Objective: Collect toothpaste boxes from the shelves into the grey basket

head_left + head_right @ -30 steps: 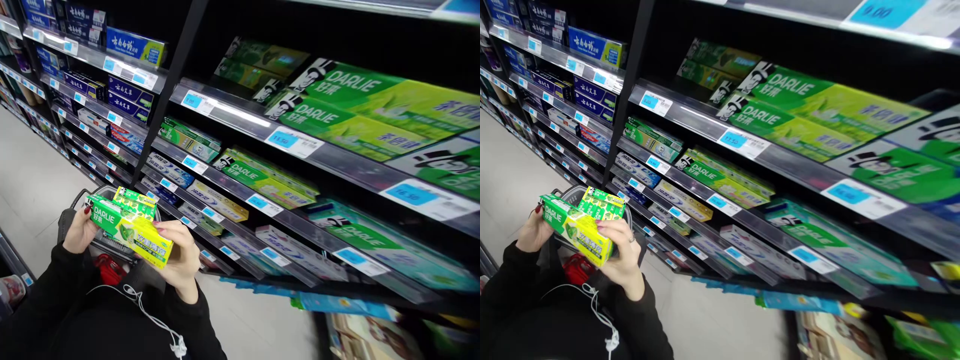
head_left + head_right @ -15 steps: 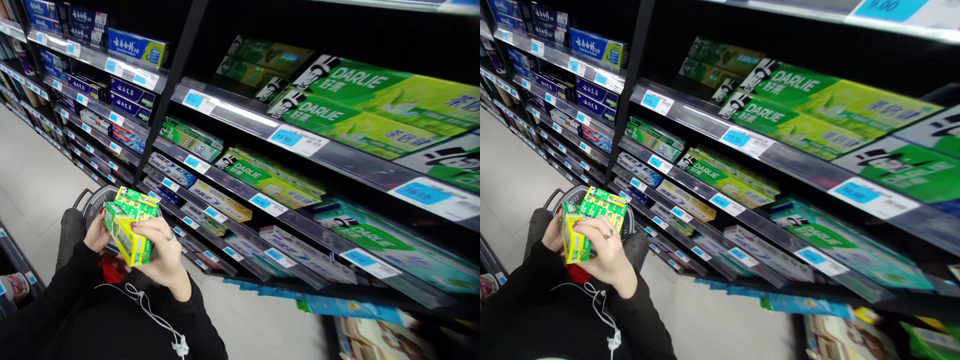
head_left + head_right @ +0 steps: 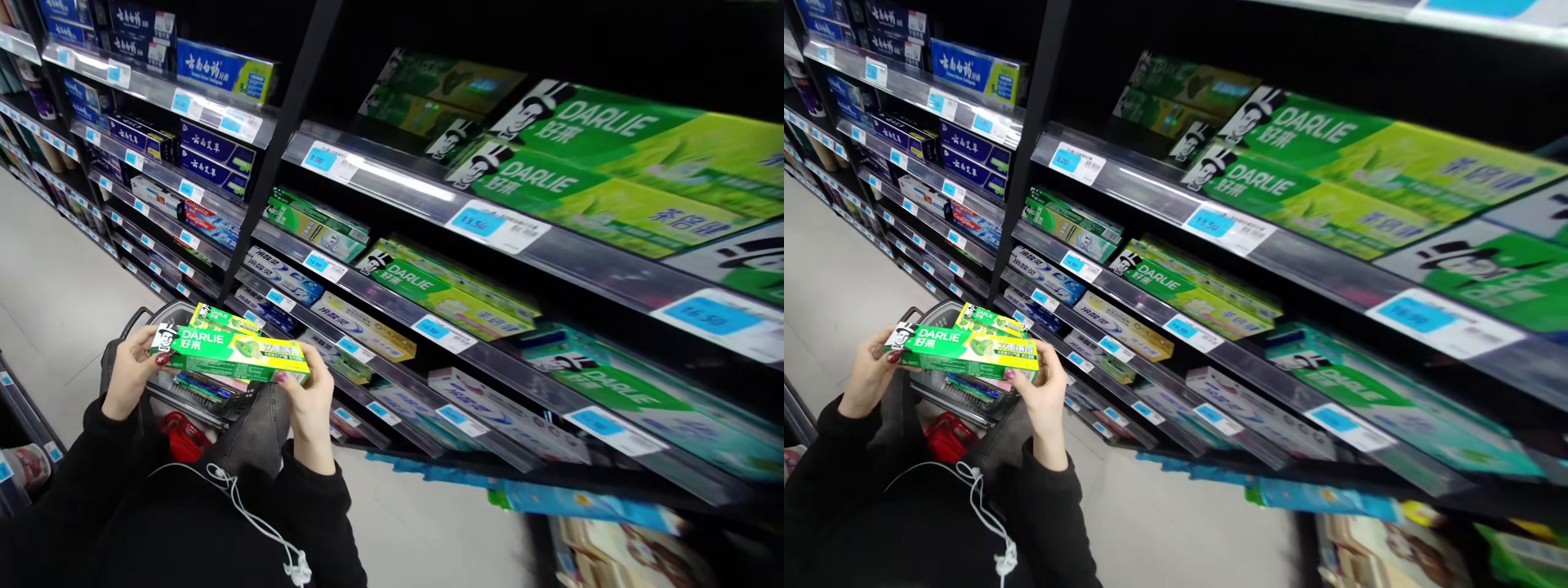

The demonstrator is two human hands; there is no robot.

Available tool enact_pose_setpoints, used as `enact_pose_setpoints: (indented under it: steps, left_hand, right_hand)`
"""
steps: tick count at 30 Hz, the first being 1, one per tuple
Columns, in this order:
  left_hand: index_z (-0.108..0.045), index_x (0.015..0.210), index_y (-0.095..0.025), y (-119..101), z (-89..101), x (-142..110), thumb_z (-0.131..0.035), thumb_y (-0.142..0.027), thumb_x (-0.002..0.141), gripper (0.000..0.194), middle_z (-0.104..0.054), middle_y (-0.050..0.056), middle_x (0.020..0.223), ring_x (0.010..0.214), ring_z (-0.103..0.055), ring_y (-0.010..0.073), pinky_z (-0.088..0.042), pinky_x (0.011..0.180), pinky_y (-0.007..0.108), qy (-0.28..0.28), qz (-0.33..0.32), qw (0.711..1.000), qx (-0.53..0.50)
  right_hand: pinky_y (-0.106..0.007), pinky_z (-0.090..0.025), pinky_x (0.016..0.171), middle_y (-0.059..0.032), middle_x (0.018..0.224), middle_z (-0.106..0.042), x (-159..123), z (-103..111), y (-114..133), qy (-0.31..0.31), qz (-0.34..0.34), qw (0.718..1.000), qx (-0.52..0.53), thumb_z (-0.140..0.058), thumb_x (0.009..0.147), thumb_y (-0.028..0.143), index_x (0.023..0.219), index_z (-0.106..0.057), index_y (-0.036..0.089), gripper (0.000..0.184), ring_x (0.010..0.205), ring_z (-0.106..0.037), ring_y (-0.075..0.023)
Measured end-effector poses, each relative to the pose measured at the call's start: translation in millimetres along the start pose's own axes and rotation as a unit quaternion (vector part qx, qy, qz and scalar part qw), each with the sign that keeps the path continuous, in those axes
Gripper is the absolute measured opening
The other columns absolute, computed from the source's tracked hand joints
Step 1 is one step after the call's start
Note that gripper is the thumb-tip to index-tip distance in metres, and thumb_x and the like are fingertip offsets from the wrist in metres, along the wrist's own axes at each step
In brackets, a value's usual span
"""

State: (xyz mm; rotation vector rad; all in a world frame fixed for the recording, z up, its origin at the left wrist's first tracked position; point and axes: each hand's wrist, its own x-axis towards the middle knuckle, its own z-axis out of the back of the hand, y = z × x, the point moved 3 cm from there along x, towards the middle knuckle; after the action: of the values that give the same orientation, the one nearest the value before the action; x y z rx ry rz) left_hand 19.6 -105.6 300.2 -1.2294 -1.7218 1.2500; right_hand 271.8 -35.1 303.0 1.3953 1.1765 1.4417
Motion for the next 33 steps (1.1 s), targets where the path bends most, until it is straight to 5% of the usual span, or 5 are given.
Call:
enact_pose_setpoints:
  steps: [9,17,21,27,33]
  left_hand:
    - [-0.070,0.080,-0.010,9.3,-2.0,6.5,-0.079,-0.053,0.065,0.046,-0.070,0.007,0.072,0.059,-0.066,0.0201,-0.060,0.051,0.030,-0.027,0.073,0.993,0.090]
    - [-0.074,0.094,-0.013,12.3,6.9,14.5,-0.087,-0.037,0.056,0.046,-0.075,0.011,0.092,0.086,-0.070,0.0255,-0.060,0.074,0.031,-0.003,0.026,0.994,0.110]
    - [-0.069,0.115,-0.012,51.9,23.9,26.8,-0.088,-0.034,0.055,0.066,-0.072,0.014,0.109,0.105,-0.066,0.0317,-0.055,0.092,0.043,0.059,0.103,0.980,0.159]
    - [-0.057,0.130,-0.006,141.5,43.5,63.0,-0.085,-0.042,0.054,0.089,-0.067,0.016,0.122,0.109,-0.065,0.0313,-0.052,0.096,0.043,0.085,0.162,0.955,0.232]
    - [-0.056,0.133,-0.007,178.1,39.8,99.2,-0.080,-0.032,0.067,0.074,-0.071,0.013,0.114,0.106,-0.066,0.0295,-0.055,0.089,0.036,0.058,0.165,0.926,0.335]
  right_hand:
    - [-0.032,-0.055,0.047,-0.0018,0.074,-0.068,-3.7,-4.2,-17.3,0.027,-0.181,0.981,0.068,-0.074,0.069,0.057,0.089,-0.058,0.019,0.045,0.054,-0.064,-0.0182]
    - [-0.034,-0.059,0.074,-0.0040,0.096,-0.071,-7.0,13.5,-29.7,0.107,-0.098,0.989,0.001,-0.078,0.069,0.046,0.099,-0.061,0.021,0.042,0.087,-0.069,-0.0215]
    - [-0.039,-0.058,0.083,-0.0051,0.099,-0.070,-16.1,22.8,-81.2,0.135,-0.151,0.979,-0.002,-0.085,0.060,0.039,0.103,-0.061,0.020,0.052,0.092,-0.069,-0.0224]
    - [-0.041,-0.057,0.088,-0.0093,0.113,-0.058,-23.4,17.6,-182.4,0.056,-0.207,0.977,-0.018,-0.086,0.052,0.041,0.104,-0.063,0.016,0.062,0.101,-0.067,-0.0259]
    - [-0.042,-0.054,0.088,-0.0113,0.109,-0.060,-6.3,14.7,-234.0,0.017,-0.181,0.969,-0.166,-0.081,0.060,0.039,0.109,-0.068,0.015,0.056,0.101,-0.063,-0.0276]
